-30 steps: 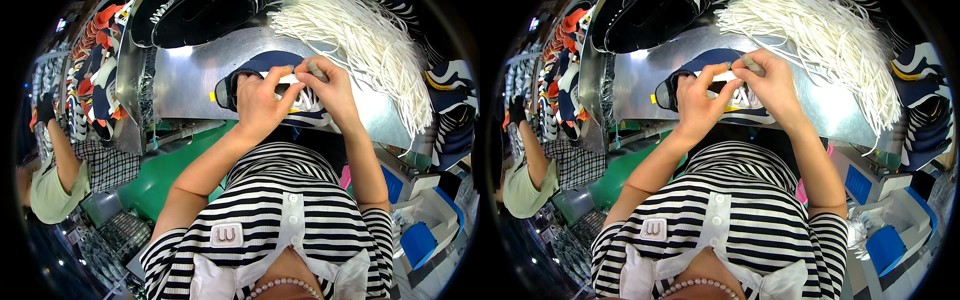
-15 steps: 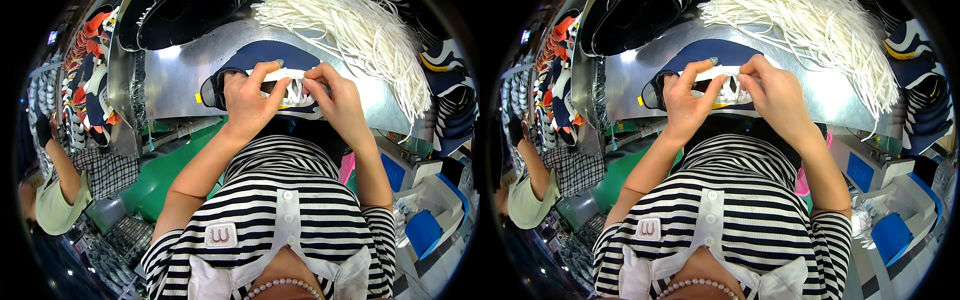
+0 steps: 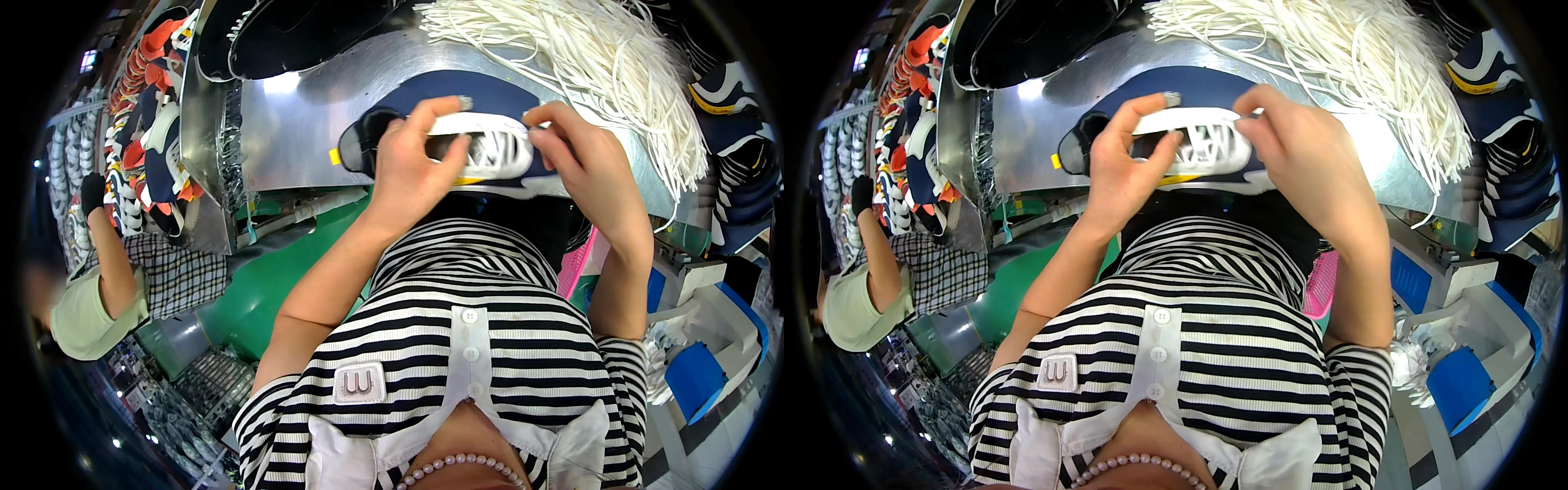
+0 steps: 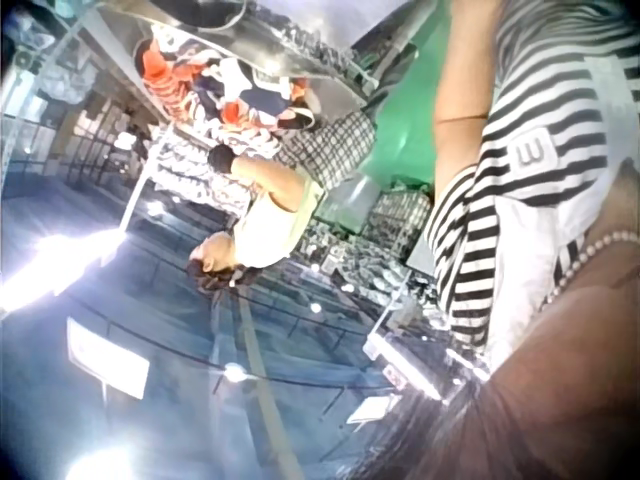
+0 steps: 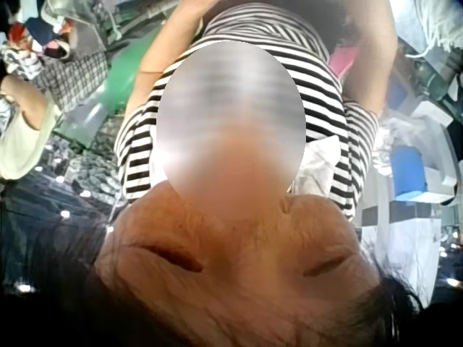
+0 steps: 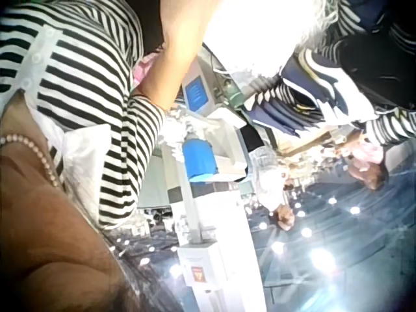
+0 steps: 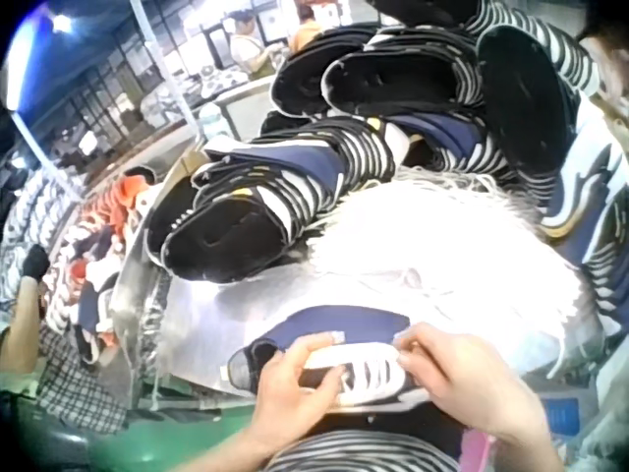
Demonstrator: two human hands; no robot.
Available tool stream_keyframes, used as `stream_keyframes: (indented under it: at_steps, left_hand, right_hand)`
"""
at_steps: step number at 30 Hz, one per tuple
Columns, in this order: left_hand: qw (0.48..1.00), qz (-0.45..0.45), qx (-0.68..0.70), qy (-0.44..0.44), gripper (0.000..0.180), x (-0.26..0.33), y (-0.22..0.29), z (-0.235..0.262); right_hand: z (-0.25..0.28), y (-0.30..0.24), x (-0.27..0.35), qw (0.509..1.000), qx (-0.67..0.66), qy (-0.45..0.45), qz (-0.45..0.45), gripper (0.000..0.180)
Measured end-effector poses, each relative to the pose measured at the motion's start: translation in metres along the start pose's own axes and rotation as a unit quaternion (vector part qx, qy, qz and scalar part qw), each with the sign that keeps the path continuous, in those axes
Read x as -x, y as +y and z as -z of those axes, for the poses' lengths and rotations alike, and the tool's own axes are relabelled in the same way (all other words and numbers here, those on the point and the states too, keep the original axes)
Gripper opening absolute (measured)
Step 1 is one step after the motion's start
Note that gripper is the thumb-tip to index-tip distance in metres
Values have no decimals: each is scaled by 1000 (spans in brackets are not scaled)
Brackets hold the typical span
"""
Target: The person threads white shoelaces through the eyelets of a blue and white shoe, pulling the laces tight and arranging them. The person repeats this process on multiple shoes, picking them up from a pile and placing them back down after lacing.
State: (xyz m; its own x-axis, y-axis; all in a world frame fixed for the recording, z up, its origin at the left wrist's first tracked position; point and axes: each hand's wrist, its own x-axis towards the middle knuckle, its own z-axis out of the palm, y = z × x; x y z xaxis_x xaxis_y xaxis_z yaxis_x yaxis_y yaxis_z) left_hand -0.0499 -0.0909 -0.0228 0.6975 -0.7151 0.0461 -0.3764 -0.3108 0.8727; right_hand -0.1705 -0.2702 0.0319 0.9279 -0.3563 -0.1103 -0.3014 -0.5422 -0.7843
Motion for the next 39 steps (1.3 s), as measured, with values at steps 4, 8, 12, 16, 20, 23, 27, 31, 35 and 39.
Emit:
stream_keyframes:
  at_steps: [4, 8, 12, 16, 20, 23, 27, 31, 35, 39]
  left_hand:
    - [997, -14, -7, 77, 29, -14, -3, -14]
    - [989, 55, 137, 14, 33, -17, 12, -9]
    - [982, 70, 162, -66, 46, -17, 15, 9]
    - [969, 110, 210, -69, 49, -23, 10, 8]
    - [969, 101, 210, -80, 47, -25, 7, 4]
    - [973, 91, 200, -68, 39, -22, 7, 6]
    - [987, 72, 122, -69, 38, -26, 7, 10]
    - [992, 41, 114, -44, 34, -39, 0, 0]
    - [996, 39, 66, -36, 31, -47, 0, 0]
    - [997, 37, 63, -40, 34, -55, -2, 5]
  right_hand:
    - [-42, 27, -5, 980, -129, 149, 36, 20]
    - [-71, 51, -20, 946, -196, 259, -15, 19]
    - [-68, 51, -21, 922, -264, 284, 15, 17]
    - [-63, 36, -8, 960, -41, 199, 194, 26]
    - [-78, 39, -26, 935, 26, 246, 256, 28]
    - [-80, 37, -26, 945, -41, 243, 214, 24]
    - [-62, 17, 3, 943, -96, 128, 291, 20]
    - [-77, 17, 6, 938, -139, 155, 279, 24]
    - [-80, 14, 8, 923, -178, 103, 325, 29]
    - [-87, 14, 1, 932, -139, 164, 291, 25]
